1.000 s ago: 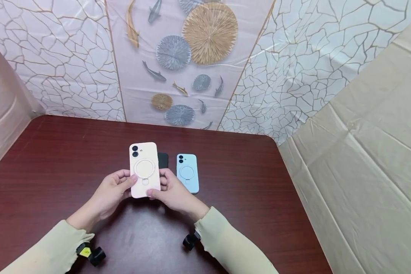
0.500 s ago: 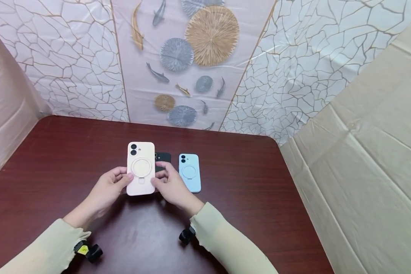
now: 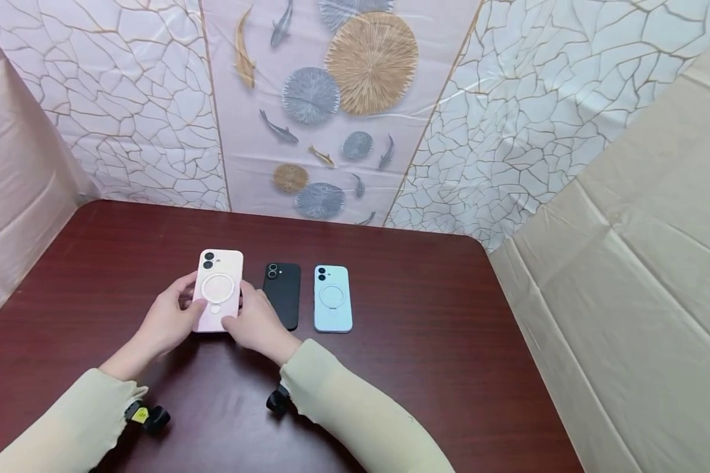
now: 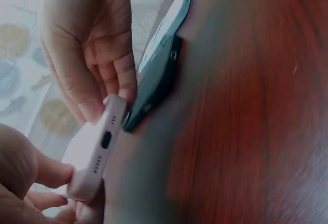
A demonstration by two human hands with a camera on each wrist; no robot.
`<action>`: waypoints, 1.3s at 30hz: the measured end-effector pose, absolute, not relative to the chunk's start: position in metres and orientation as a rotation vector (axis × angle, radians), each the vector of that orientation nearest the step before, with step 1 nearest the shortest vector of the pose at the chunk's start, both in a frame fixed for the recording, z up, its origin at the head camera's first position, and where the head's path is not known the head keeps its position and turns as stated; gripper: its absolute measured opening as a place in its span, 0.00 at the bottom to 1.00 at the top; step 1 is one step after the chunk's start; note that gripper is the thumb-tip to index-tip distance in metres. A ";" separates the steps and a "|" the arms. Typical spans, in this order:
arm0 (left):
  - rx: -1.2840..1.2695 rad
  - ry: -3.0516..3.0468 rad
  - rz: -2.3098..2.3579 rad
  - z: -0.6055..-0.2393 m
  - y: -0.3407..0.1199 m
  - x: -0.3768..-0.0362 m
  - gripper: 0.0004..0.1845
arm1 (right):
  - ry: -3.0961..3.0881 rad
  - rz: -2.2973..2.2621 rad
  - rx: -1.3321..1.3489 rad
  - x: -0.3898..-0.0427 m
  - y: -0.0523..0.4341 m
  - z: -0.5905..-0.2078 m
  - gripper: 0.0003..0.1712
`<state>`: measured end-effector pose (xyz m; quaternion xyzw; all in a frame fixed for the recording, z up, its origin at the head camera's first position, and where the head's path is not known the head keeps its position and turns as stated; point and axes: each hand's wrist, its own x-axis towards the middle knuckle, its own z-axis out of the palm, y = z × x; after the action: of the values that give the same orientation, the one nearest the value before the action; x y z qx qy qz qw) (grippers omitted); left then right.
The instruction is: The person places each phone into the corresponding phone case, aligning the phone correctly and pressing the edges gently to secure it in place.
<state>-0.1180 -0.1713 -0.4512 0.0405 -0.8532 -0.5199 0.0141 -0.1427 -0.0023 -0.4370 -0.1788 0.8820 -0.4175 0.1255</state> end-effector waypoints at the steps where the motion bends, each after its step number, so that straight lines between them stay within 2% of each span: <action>1: 0.124 -2.687 -1.589 -0.452 -0.173 -0.120 0.31 | 2.602 -1.164 -0.522 -0.144 -0.005 -0.438 0.30; 8: 0.083 -2.822 -1.477 -0.463 -0.184 -0.129 0.33 | 2.761 -0.835 -0.519 -0.148 -0.021 -0.446 0.34; 22: 0.071 -2.838 -1.607 -0.469 -0.197 -0.142 0.33 | 2.790 -0.686 -0.388 -0.154 -0.039 -0.449 0.29; 39: 0.038 -2.941 -1.512 -0.471 -0.204 -0.146 0.34 | 2.805 -0.589 -0.456 -0.163 -0.040 -0.450 0.14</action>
<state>-0.1462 -0.2036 -0.4714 0.0115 -0.8862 -0.4557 -0.0828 -0.1627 -0.0403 -0.4502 -0.1560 0.9596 -0.2014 0.1196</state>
